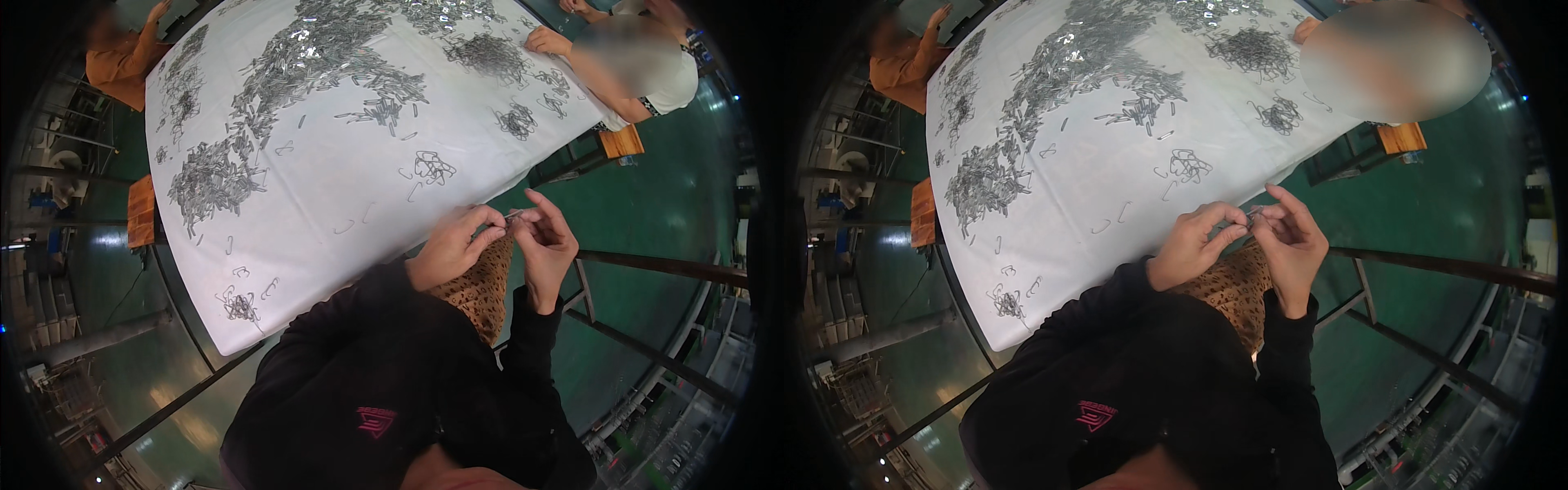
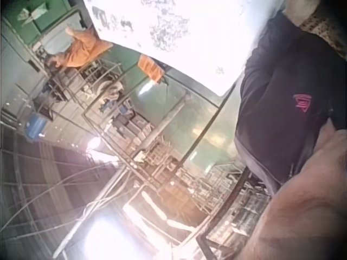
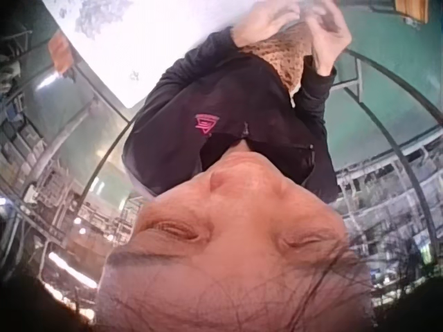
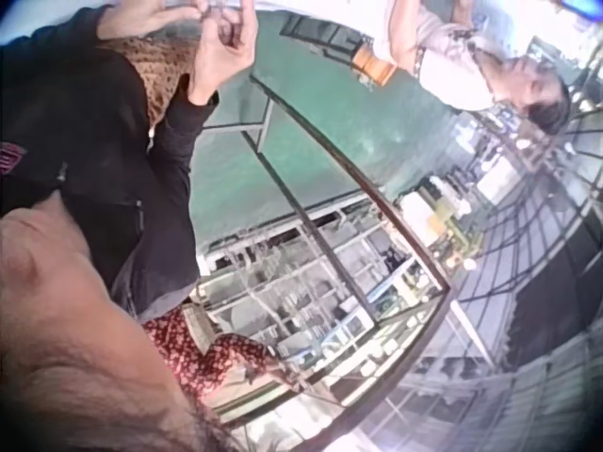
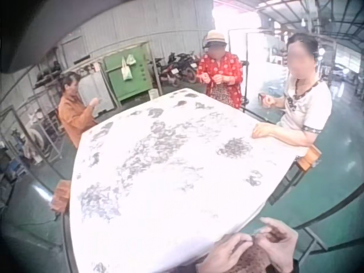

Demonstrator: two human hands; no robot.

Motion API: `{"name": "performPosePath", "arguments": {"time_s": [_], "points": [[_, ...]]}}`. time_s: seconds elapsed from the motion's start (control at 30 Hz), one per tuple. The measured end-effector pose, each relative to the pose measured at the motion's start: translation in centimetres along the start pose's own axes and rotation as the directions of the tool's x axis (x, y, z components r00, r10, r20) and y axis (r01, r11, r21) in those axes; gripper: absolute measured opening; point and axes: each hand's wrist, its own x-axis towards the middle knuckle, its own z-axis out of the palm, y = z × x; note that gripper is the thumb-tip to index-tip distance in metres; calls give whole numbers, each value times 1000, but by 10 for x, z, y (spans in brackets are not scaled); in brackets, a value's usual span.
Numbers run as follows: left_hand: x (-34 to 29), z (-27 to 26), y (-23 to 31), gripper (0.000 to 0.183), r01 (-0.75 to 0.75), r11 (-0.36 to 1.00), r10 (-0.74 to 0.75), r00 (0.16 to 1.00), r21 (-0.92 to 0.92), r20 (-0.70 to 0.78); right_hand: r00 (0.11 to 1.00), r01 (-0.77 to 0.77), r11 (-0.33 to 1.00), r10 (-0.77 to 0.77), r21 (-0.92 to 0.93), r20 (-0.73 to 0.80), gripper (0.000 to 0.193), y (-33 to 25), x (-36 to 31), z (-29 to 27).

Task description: The person repeatedly picks small metallic pieces from a large white sheet and places them into a small woven basket. The person works alongside two others at a table in a factory setting.

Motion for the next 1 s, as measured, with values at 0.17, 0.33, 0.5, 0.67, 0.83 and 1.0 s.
{"name": "performPosePath", "arguments": {"time_s": [0.17, 0.33, 0.5, 0.67, 0.83, 1.0], "points": [[-1, 0, -9, 14, 9, 999, -9, 1000, 31, 10, 999, 19, 999, -18, 33, -36, 41, 0, -4, -1], [-5, 0, -14, 16, 51, 999, -50, 998, -9, 36, 999, -47, 994, 49, 98, -24, 32, 8, -2, 1], [-6, -24, -20, 26, -10, 993, 17, 998, 119, -57, 998, 0, 976, -12, 218, 54, 25, 12, -1, -3], [20, -118, -63, 11, -41, 787, 33, 999, 615, 25, 997, -27, 989, 16, 147, 80, 23, 7, -1, -6], [11, -110, -87, 12, -22, 682, -103, 987, 731, 125, 997, -4, 988, -6, 152, 71, 24, 2, -5, -5], [-6, -74, -92, 10, 29, 569, -87, 996, 822, 25, 996, -89, 985, 84, 150, 44, 28, -1, -7, -8]]}}
